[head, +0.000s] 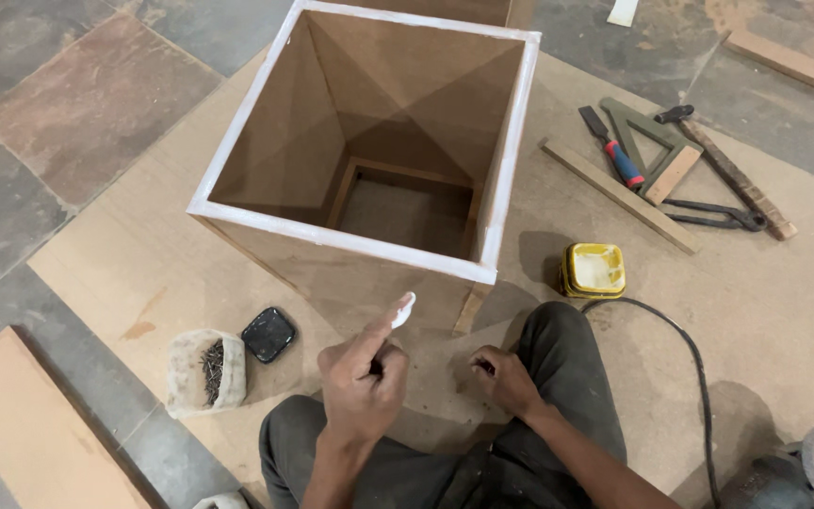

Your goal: The person applies white glue to the top edges of a wooden box using their finger. They repeatedly dip their finger into a small yellow container and spread the glue along the rim of the box.

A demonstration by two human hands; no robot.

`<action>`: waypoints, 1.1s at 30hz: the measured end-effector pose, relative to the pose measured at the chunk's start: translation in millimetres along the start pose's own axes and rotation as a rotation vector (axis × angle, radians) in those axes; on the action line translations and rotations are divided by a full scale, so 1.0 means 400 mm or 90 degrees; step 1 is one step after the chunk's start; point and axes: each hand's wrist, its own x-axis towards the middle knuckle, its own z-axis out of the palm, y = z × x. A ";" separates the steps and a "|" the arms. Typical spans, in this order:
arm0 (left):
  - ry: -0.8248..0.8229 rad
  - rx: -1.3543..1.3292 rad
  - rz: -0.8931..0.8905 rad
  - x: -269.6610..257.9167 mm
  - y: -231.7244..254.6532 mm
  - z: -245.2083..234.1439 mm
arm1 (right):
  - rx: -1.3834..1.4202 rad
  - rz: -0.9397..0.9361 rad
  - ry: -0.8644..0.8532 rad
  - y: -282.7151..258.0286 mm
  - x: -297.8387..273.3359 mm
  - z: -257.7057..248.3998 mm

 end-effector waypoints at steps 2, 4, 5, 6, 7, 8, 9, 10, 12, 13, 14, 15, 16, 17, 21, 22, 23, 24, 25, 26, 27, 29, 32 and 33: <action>0.034 0.005 -0.034 -0.022 -0.019 0.018 | -0.009 -0.035 0.054 0.003 0.051 -0.039; 0.094 0.012 -0.088 -0.066 -0.030 0.035 | -0.004 -0.124 0.205 -0.015 0.144 -0.130; 0.106 0.007 -0.126 -0.090 -0.035 0.045 | 0.029 -0.164 0.229 -0.035 0.191 -0.199; 0.118 0.002 -0.163 -0.112 -0.038 0.058 | 0.062 -0.203 0.253 -0.069 0.249 -0.263; 0.136 -0.005 -0.195 -0.124 -0.043 0.076 | -0.008 -0.181 0.324 -0.116 0.321 -0.355; 0.155 -0.053 -0.179 -0.134 -0.047 0.094 | -0.174 -0.302 0.378 -0.172 0.370 -0.455; 0.174 -0.101 -0.165 -0.146 -0.047 0.116 | -0.190 -0.337 0.378 -0.235 0.406 -0.533; 0.194 -0.149 -0.150 -0.153 -0.047 0.139 | -0.279 -0.486 0.361 -0.302 0.436 -0.606; 0.179 -0.097 -0.118 -0.143 -0.057 0.193 | -0.433 -0.693 0.280 -0.444 0.509 -0.705; 0.168 -0.069 -0.108 -0.145 -0.054 0.215 | -0.496 -0.744 0.222 -0.504 0.540 -0.722; 0.158 -0.063 -0.138 -0.144 -0.052 0.235 | -0.557 -0.795 0.161 -0.547 0.550 -0.724; 0.149 -0.057 -0.163 -0.131 -0.056 0.258 | -0.618 -0.714 0.113 -0.577 0.544 -0.722; 0.140 -0.051 -0.189 -0.120 -0.057 0.276 | -0.675 -0.630 0.066 -0.599 0.538 -0.723; 0.135 -0.057 -0.228 -0.103 -0.060 0.293 | -0.731 -0.551 0.021 -0.620 0.543 -0.726; 0.167 -0.020 -0.221 -0.071 -0.063 0.350 | -0.701 -0.518 -0.016 -0.610 0.533 -0.719; 0.189 0.005 -0.175 -0.072 -0.062 0.362 | -0.711 -0.490 -0.022 -0.601 0.528 -0.720; 0.205 0.009 -0.160 -0.075 -0.060 0.373 | -0.720 -0.463 -0.030 -0.595 0.526 -0.719; 0.220 0.012 -0.144 -0.080 -0.060 0.382 | -0.707 -0.525 0.007 -0.593 0.526 -0.716; 0.239 0.018 -0.125 -0.079 -0.065 0.388 | -0.692 -0.592 0.046 -0.599 0.533 -0.716; 0.248 0.025 -0.125 -0.079 -0.070 0.393 | -0.675 -0.658 0.086 -0.608 0.539 -0.715; 0.254 0.029 -0.125 -0.079 -0.074 0.399 | -0.706 -0.630 0.066 -0.615 0.543 -0.716; 0.262 0.048 -0.128 -0.079 -0.083 0.409 | -0.766 -0.572 0.025 -0.629 0.549 -0.719; 0.266 0.069 -0.144 -0.081 -0.097 0.408 | -0.756 -0.499 -0.011 -0.638 0.553 -0.719; 0.264 0.055 -0.153 -0.081 -0.099 0.404 | -0.756 -0.481 -0.012 -0.636 0.554 -0.719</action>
